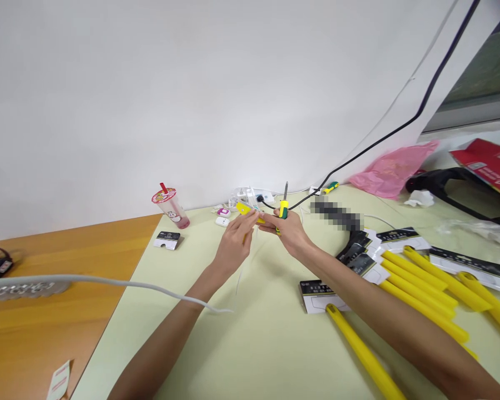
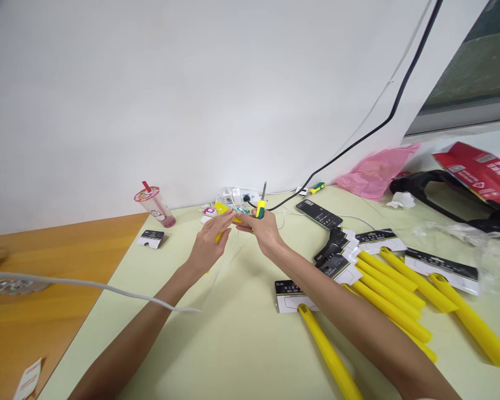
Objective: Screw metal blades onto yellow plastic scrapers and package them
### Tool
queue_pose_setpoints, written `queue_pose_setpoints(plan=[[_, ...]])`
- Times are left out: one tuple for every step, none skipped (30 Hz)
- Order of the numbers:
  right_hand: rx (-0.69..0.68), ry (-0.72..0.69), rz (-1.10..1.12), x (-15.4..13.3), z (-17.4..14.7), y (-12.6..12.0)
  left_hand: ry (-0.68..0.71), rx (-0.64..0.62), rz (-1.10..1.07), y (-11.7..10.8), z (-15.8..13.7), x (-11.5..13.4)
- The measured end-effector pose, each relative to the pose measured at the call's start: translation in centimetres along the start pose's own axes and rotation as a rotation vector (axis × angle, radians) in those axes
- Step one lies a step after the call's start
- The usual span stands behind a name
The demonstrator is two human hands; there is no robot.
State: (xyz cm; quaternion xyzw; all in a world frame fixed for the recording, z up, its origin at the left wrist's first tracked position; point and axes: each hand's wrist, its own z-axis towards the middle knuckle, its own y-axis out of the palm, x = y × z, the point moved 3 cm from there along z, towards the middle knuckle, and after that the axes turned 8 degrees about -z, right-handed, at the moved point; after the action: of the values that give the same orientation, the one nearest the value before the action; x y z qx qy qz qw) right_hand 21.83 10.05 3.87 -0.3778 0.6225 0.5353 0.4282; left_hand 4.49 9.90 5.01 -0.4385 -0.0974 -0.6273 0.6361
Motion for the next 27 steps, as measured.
queue_pose_setpoints(plan=[[-0.005,-0.004,0.006,-0.1,0.0,0.0,-0.008,0.006,-0.009,-0.2,0.0,0.3],[-0.011,-0.008,0.007,-0.2,0.0,0.0,-0.024,0.021,-0.030,-0.4,0.1,0.5],[-0.015,-0.010,0.003,-0.3,-0.1,0.0,-0.045,0.039,-0.055,-0.6,0.1,0.8],[-0.021,-0.010,-0.003,-0.4,-0.2,0.0,-0.068,0.062,-0.084,-0.9,0.1,1.0],[-0.029,-0.007,-0.010,-0.5,-0.2,0.1,-0.090,0.085,-0.110,-1.1,0.0,1.1],[-0.037,-0.002,-0.016,-0.5,-0.3,0.2,-0.106,0.111,-0.131,-1.3,-0.1,1.2],[-0.043,0.002,-0.021,-0.5,-0.4,0.2,-0.112,0.138,-0.142,-1.4,-0.2,1.1],[-0.047,0.005,-0.022,-0.5,-0.4,0.3,-0.101,0.166,-0.137,-1.6,-0.3,1.0],[-0.046,0.006,-0.023,-0.5,-0.4,0.3,-0.076,0.190,-0.117,-1.6,-0.4,0.8],[-0.043,0.006,-0.023,-0.5,-0.4,0.3,-0.040,0.205,-0.081,-1.6,-0.4,0.7],[-0.037,0.004,-0.024,-0.5,-0.4,0.3,0.011,0.212,-0.030,-1.6,-0.5,0.5],[-0.033,0.001,-0.028,-0.4,-0.4,0.3,0.072,0.216,0.030,-1.5,-0.5,0.4],[-0.032,0.001,-0.032,-0.4,-0.4,0.3,0.138,0.218,0.094,-1.4,-0.5,0.4],[-0.034,0.002,-0.036,-0.4,-0.4,0.4,0.205,0.222,0.157,-1.3,-0.5,0.4],[-0.037,0.003,-0.039,-0.4,-0.5,0.4,0.269,0.229,0.216,-1.3,-0.5,0.5],[-0.045,0.006,-0.041,-0.5,-0.5,0.4,0.326,0.237,0.265,-1.3,-0.5,0.6],[-0.054,0.009,-0.041,-0.5,-0.6,0.5,0.371,0.241,0.304,-1.3,-0.4,0.7],[-0.061,0.012,-0.040,-0.6,-0.7,0.6,0.407,0.237,0.335,-1.3,-0.4,0.8],[-0.063,0.014,-0.039,-0.6,-0.7,0.6,0.440,0.222,0.360,-1.4,-0.3,0.9],[-0.063,0.016,-0.040,-0.7,-0.8,0.6,0.468,0.197,0.382,-1.4,-0.3,1.0],[-0.062,0.020,-0.042,-0.7,-0.8,0.6,0.492,0.166,0.400,-1.4,-0.3,1.0],[-0.060,0.026,-0.046,-0.7,-0.9,0.7,0.509,0.139,0.415,-1.4,-0.3,1.0],[-0.057,0.031,-0.050,-0.6,-0.9,0.7,0.517,0.119,0.427,-1.4,-0.3,1.0],[-0.054,0.035,-0.052,-0.6,-0.9,0.7,0.514,0.112,0.435,-1.3,-0.4,0.9],[-0.052,0.039,-0.050,-0.5,-0.9,0.7,0.500,0.115,0.440,-1.3,-0.5,0.8],[-0.047,0.046,-0.039,-0.3,-0.9,0.7,0.480,0.123,0.444,-1.2,-0.5,0.7],[-0.039,0.057,-0.022,-0.1,-0.8,0.6,0.455,0.124,0.448,-1.0,-0.6,0.6]])
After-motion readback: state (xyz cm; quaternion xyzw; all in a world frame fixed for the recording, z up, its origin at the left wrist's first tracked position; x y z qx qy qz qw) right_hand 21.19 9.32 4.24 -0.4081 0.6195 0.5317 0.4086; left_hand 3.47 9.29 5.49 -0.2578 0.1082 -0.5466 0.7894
